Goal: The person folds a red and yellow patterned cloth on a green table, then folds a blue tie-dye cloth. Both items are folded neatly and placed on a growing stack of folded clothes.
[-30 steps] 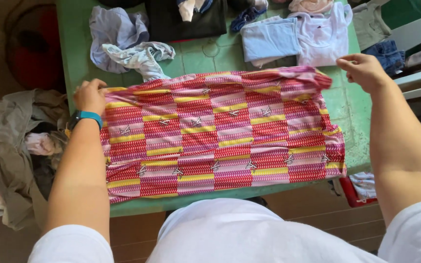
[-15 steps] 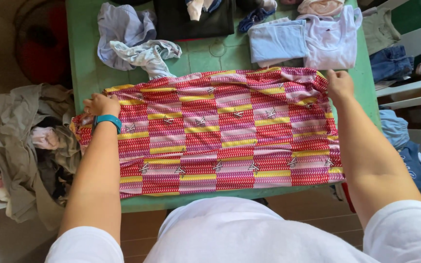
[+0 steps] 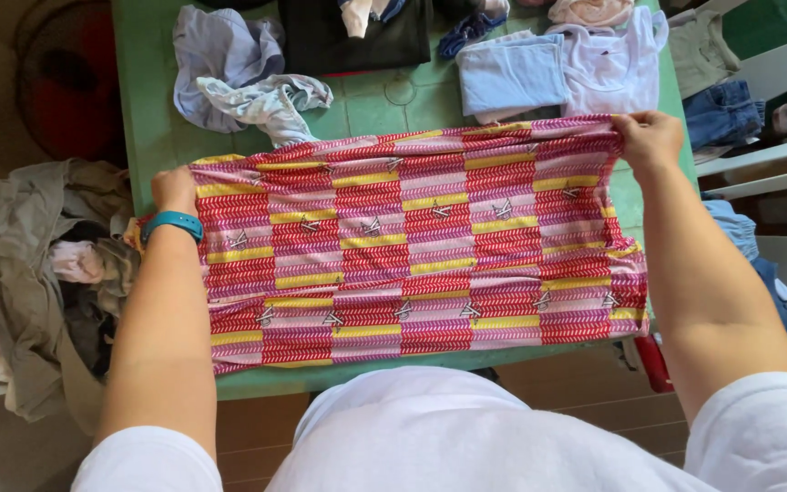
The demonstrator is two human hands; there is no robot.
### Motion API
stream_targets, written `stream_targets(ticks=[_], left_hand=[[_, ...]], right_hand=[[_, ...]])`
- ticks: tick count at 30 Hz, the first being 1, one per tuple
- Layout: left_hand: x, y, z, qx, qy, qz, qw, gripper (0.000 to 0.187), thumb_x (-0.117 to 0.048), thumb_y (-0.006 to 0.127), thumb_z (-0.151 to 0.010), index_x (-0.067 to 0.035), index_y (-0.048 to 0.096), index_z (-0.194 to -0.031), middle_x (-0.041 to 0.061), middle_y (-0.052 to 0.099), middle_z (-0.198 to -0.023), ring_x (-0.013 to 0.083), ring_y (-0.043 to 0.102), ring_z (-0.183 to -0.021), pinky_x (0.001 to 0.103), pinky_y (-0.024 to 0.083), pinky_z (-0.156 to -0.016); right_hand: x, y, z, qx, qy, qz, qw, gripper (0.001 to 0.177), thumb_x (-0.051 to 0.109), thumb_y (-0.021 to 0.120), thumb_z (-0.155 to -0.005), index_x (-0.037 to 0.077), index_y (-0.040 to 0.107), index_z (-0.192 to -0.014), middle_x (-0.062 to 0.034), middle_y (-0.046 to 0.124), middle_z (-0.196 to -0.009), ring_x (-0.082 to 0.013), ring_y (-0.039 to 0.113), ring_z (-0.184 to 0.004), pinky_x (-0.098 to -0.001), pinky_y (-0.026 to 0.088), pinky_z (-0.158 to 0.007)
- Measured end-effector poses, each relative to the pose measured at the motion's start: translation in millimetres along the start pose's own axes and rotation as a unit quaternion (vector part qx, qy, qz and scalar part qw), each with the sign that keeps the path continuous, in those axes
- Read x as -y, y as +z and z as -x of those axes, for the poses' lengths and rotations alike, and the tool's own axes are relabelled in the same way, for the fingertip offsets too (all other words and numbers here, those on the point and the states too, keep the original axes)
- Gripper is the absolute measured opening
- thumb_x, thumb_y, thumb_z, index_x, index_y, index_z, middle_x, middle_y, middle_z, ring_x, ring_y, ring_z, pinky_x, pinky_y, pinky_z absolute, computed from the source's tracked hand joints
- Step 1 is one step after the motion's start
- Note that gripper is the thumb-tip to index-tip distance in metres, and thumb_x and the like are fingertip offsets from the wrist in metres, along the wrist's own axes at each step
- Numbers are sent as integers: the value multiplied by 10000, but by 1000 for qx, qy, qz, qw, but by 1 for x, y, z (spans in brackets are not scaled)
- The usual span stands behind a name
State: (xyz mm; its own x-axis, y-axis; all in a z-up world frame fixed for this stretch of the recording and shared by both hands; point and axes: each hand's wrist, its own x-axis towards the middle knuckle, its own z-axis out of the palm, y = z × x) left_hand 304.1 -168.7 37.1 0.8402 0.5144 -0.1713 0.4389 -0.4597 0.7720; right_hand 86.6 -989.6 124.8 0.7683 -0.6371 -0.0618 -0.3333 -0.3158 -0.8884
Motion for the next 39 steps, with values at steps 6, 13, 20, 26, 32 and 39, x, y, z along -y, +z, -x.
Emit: stream_targets(ticks=[6,13,20,26,32,39], left_hand=[[-17,-6,-6,29,2,17,999,355,-210,570,-917,115,674,-1013,210,725,-997,277,713,-881,452,534,-787],[-51,-16,15,254,-24,112,960,175,-98,774,-949,-32,706,-1096,69,735,-1002,155,684,-871,342,575,-746],[-56,-56,18,157,-8,250,955,435,125,613,-808,-124,633,-1164,112,680,-1052,213,699,-915,387,618,-780],[-51,-131,117,322,-57,443,834,267,71,577,-944,-23,665,-1178,130,697,-1164,268,687,-1067,389,610,-942],[40,-175,164,247,-82,356,897,148,-67,697,-1014,-99,684,-1158,49,728,-1164,162,684,-1051,280,502,-867],[144,-170,158,228,-23,172,958,245,-51,744,-944,-42,623,-1158,37,690,-1070,143,658,-920,289,534,-827]], right_hand=[[-14,-26,-42,-46,-72,-131,988,162,98,803,-1019,-38,761,-1095,-58,760,-967,-96,686,-796,-242,568,-699],[30,-50,-41,39,65,-297,952,287,-46,638,-1019,-65,639,-1306,-161,724,-1099,-204,770,-883,-347,693,-806],[20,-91,-35,70,18,-332,941,319,-91,616,-1108,-59,589,-1424,-178,678,-1118,-223,722,-917,-373,653,-832],[4,-126,56,54,35,-337,939,316,-71,575,-1118,-40,540,-1431,-174,679,-1119,-242,722,-944,-382,642,-868],[-72,-140,136,44,113,-336,934,314,-42,571,-1100,9,586,-1410,-112,676,-1108,-200,708,-941,-352,629,-841],[-122,-139,195,54,137,-246,958,285,56,640,-1067,81,661,-1350,-7,611,-937,-98,560,-738,-242,491,-650]])
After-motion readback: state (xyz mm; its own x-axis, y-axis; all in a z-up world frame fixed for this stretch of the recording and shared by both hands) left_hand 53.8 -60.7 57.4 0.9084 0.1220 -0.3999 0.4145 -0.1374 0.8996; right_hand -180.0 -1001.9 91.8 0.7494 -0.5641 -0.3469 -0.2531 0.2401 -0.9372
